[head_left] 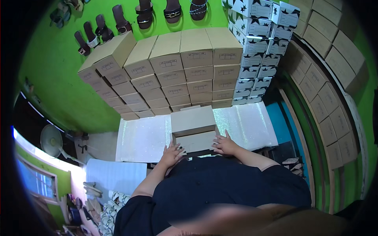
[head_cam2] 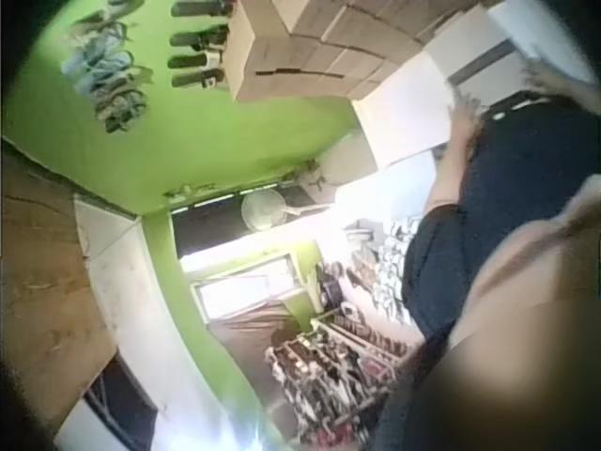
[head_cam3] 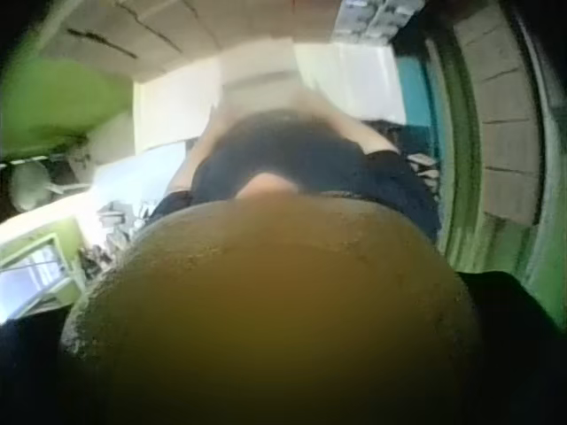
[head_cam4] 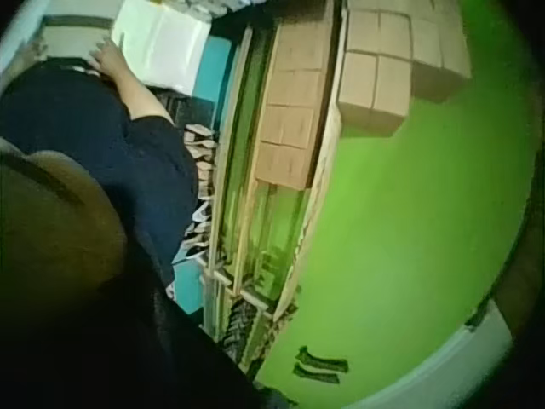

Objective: The person is packaging pairs of shoes into individual shoe boxes and stacking them.

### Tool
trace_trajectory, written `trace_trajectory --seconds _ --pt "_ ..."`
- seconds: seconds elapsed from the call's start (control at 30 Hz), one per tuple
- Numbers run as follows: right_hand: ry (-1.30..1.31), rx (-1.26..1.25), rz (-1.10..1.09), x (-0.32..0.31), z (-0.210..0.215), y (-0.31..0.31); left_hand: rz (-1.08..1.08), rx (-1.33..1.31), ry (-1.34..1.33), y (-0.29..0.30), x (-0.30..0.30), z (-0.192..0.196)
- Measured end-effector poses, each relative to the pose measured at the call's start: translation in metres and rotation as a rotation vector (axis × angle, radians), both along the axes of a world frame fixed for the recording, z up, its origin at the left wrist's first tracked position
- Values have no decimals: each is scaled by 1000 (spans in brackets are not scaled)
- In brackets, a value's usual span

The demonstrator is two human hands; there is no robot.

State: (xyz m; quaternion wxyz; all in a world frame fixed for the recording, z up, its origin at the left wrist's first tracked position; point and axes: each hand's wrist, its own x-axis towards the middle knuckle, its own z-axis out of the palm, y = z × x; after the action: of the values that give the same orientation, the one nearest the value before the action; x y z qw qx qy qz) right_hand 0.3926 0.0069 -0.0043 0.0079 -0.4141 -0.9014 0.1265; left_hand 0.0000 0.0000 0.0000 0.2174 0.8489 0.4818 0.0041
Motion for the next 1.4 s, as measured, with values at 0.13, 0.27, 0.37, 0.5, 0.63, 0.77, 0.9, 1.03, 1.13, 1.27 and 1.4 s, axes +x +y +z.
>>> trace_trajectory --seconds 0.13,0.27,0.37,0.5,0.63,0.77,0.9,1.03,1.13,1.27,1.4 --pt "241 -57 -99 7 -16 0 123 42 -105 -2 3 -11" --pt "339 -24 -81 14 -27 2 141 58 8 -4 16 1" --pt "271 -1 -58 11 -27 7 150 107 53 -6 19 -1" --pt "289 22 -17 7 -20 3 212 174 32 -4 20 -12" --pt "313 23 -16 8 -19 0 205 174 -3 -6 18 -14" --pt "383 122 -113 6 -14 -28 299 289 -88 -29 17 -16" --pt "273 72 -268 18 -4 -59 299 352 3 -57 11 6" --pt "370 111 -481 24 11 -93 365 395 -93 -88 -8 7" --pt "456 248 -646 13 20 -125 365 387 -163 -109 -23 6" --pt "588 314 -824 -27 22 -182 303 359 -137 -146 -36 15" --pt "647 289 -785 -83 14 -252 297 334 -153 -189 -57 20"
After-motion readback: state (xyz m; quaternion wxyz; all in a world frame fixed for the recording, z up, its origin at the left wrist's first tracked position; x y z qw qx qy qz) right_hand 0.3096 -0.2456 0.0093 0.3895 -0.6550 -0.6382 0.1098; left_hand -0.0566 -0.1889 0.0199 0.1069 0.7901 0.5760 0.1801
